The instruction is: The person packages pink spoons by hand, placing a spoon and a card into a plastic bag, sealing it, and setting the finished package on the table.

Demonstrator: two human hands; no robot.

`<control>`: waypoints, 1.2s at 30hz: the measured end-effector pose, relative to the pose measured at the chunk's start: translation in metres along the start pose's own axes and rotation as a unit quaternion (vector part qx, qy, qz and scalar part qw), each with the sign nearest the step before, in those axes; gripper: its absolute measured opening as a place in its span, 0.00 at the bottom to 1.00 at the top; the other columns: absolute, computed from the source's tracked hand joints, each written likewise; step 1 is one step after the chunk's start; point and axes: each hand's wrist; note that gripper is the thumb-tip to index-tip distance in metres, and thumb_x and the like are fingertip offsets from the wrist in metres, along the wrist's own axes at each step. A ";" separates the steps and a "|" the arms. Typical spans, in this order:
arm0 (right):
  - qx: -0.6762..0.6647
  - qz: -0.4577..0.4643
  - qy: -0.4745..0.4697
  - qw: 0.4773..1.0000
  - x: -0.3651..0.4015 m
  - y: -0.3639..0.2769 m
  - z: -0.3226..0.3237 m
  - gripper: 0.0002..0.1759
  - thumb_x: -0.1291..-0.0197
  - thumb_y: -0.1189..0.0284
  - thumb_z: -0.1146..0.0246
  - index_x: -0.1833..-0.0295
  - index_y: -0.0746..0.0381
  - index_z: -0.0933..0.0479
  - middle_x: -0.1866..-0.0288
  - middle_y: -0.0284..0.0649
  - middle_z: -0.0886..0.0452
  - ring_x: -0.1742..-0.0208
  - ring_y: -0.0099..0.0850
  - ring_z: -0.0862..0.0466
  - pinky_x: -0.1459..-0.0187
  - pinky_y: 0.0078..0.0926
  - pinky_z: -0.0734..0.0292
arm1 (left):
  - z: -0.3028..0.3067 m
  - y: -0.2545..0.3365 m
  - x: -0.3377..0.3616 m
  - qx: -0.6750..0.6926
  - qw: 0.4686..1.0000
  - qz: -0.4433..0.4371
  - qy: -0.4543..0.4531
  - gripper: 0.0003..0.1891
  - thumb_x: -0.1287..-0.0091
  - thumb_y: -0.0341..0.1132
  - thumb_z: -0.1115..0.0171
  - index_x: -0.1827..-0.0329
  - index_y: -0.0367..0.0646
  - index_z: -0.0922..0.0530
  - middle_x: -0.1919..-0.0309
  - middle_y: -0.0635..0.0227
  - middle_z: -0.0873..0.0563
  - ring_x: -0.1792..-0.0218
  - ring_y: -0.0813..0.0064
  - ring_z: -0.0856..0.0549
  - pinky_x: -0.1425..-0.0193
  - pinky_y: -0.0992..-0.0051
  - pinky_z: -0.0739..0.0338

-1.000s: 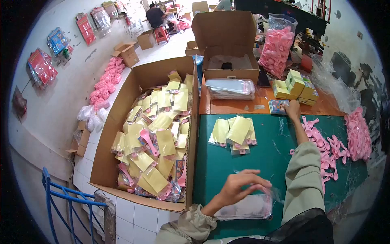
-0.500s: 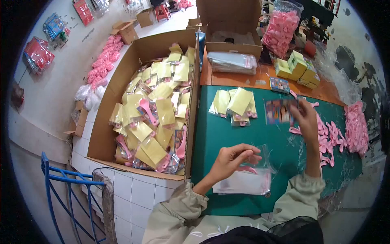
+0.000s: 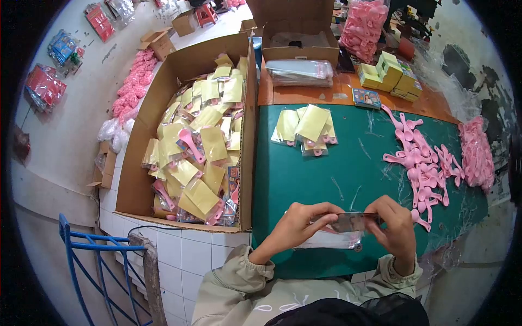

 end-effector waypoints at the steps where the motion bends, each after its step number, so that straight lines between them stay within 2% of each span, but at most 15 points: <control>1: -0.013 0.004 -0.057 0.998 0.000 0.005 0.000 0.09 0.51 0.77 0.34 0.62 0.64 0.25 0.70 0.41 0.24 0.71 0.39 0.20 0.74 0.30 0.26 | 0.000 0.003 0.002 -0.006 1.000 -0.001 -0.016 0.12 0.33 0.34 0.43 0.50 0.37 0.22 0.67 0.62 0.13 0.63 0.75 0.13 0.60 0.76 0.20; 4: -0.006 0.029 -0.142 0.989 -0.002 0.008 -0.014 0.12 0.49 0.71 0.34 0.60 0.63 0.26 0.69 0.42 0.24 0.70 0.42 0.20 0.72 0.33 0.26 | -0.005 0.008 0.009 -0.023 0.999 0.006 -0.032 0.15 0.34 0.34 0.42 0.46 0.41 0.24 0.67 0.62 0.13 0.64 0.74 0.13 0.62 0.75 0.19; 5: 0.004 0.040 -0.155 0.987 -0.004 0.008 -0.020 0.13 0.49 0.69 0.34 0.60 0.63 0.27 0.69 0.42 0.25 0.69 0.42 0.20 0.71 0.34 0.26 | -0.006 0.003 0.013 -0.088 0.995 -0.017 -0.037 0.21 0.35 0.35 0.41 0.39 0.45 0.29 0.66 0.61 0.13 0.64 0.69 0.13 0.64 0.74 0.20; 8: -0.029 0.046 -0.133 0.990 -0.003 0.007 -0.033 0.13 0.49 0.68 0.34 0.61 0.63 0.26 0.68 0.42 0.24 0.67 0.43 0.20 0.69 0.36 0.26 | -0.013 -0.004 0.025 -0.202 0.979 -0.024 0.032 0.26 0.36 0.36 0.39 0.35 0.47 0.34 0.65 0.59 0.13 0.65 0.63 0.13 0.65 0.72 0.20; 9: -0.067 0.048 -0.142 0.986 0.001 0.012 -0.039 0.12 0.49 0.69 0.34 0.62 0.63 0.26 0.69 0.42 0.24 0.68 0.43 0.20 0.69 0.35 0.26 | -0.013 -0.006 0.028 -0.188 0.980 -0.060 0.042 0.30 0.37 0.37 0.38 0.32 0.50 0.39 0.65 0.58 0.14 0.65 0.59 0.14 0.66 0.70 0.20; 11: -0.145 0.052 -0.165 0.974 0.009 0.024 -0.048 0.10 0.48 0.70 0.35 0.64 0.63 0.25 0.71 0.43 0.25 0.69 0.43 0.21 0.69 0.34 0.26 | -0.014 -0.009 0.034 -0.177 0.983 -0.037 0.034 0.32 0.39 0.39 0.37 0.32 0.49 0.38 0.64 0.57 0.14 0.65 0.59 0.14 0.66 0.70 0.19; 15: -0.204 -0.068 -0.123 0.969 0.016 0.023 -0.043 0.10 0.53 0.75 0.31 0.69 0.64 0.27 0.76 0.39 0.25 0.74 0.32 0.22 0.71 0.26 0.28 | -0.003 -0.014 0.042 -0.173 0.983 -0.027 0.046 0.36 0.43 0.41 0.32 0.32 0.46 0.39 0.63 0.57 0.14 0.65 0.65 0.13 0.62 0.74 0.19; 18: -0.305 -0.205 -0.077 0.927 0.027 0.029 -0.037 0.14 0.57 0.78 0.28 0.73 0.65 0.29 0.78 0.33 0.26 0.75 0.22 0.25 0.72 0.21 0.31 | 0.013 -0.039 0.049 0.005 0.999 -0.037 0.018 0.35 0.42 0.35 0.31 0.33 0.46 0.39 0.63 0.64 0.14 0.63 0.74 0.14 0.58 0.77 0.21; 20: -0.392 -0.275 -0.056 0.876 0.029 0.032 -0.040 0.16 0.59 0.79 0.26 0.75 0.65 0.30 0.78 0.30 0.27 0.73 0.17 0.28 0.72 0.20 0.31 | 0.007 -0.041 0.052 0.143 0.987 0.027 0.064 0.35 0.43 0.28 0.32 0.33 0.45 0.39 0.63 0.63 0.15 0.60 0.78 0.17 0.55 0.78 0.22; 21: -0.421 -0.230 -0.046 0.876 0.032 0.039 -0.051 0.13 0.54 0.78 0.28 0.75 0.65 0.28 0.77 0.30 0.25 0.75 0.17 0.26 0.75 0.18 0.31 | 0.003 -0.038 0.052 0.183 0.977 0.051 0.093 0.36 0.44 0.27 0.31 0.33 0.44 0.39 0.63 0.63 0.15 0.60 0.77 0.17 0.55 0.79 0.22; 22: -0.443 -0.249 -0.037 0.861 0.033 0.038 -0.053 0.12 0.54 0.77 0.28 0.74 0.65 0.28 0.76 0.31 0.24 0.76 0.17 0.26 0.75 0.17 0.31 | 0.001 -0.037 0.053 0.222 0.965 0.075 0.122 0.36 0.44 0.26 0.31 0.33 0.43 0.39 0.64 0.62 0.15 0.59 0.77 0.17 0.55 0.79 0.23; 24: -0.484 -0.285 -0.018 0.827 0.031 0.028 -0.052 0.10 0.52 0.76 0.29 0.73 0.66 0.26 0.75 0.32 0.22 0.76 0.17 0.25 0.76 0.16 0.31 | 0.001 -0.039 0.053 0.189 0.970 0.069 0.134 0.36 0.43 0.27 0.31 0.33 0.43 0.40 0.63 0.62 0.15 0.60 0.77 0.17 0.55 0.79 0.22; 27: -0.421 -0.348 -0.090 0.833 0.034 0.029 -0.042 0.10 0.51 0.76 0.30 0.73 0.67 0.25 0.73 0.34 0.21 0.75 0.17 0.24 0.75 0.15 0.32 | 0.000 -0.038 0.054 0.150 0.980 0.067 0.114 0.36 0.42 0.27 0.32 0.32 0.43 0.41 0.61 0.61 0.15 0.60 0.78 0.17 0.56 0.79 0.22; 33: -0.352 -0.273 -0.020 0.895 0.038 0.030 -0.054 0.10 0.50 0.75 0.31 0.75 0.67 0.26 0.74 0.36 0.21 0.74 0.16 0.24 0.75 0.14 0.33 | -0.007 -0.034 0.056 0.131 0.986 0.056 0.085 0.37 0.39 0.27 0.35 0.29 0.44 0.45 0.58 0.56 0.16 0.60 0.76 0.16 0.61 0.78 0.19; 36: -0.416 -0.268 -0.005 0.869 0.044 0.034 -0.063 0.09 0.51 0.75 0.30 0.72 0.67 0.24 0.74 0.36 0.21 0.75 0.16 0.26 0.76 0.14 0.36 | -0.010 -0.034 0.056 0.161 0.980 0.069 0.093 0.38 0.38 0.25 0.38 0.27 0.47 0.49 0.55 0.54 0.17 0.60 0.75 0.16 0.64 0.78 0.18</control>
Point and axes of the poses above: each hand's wrist, its own x-axis away from the middle knuckle, its own z-axis out of the back of the hand, y = z × x
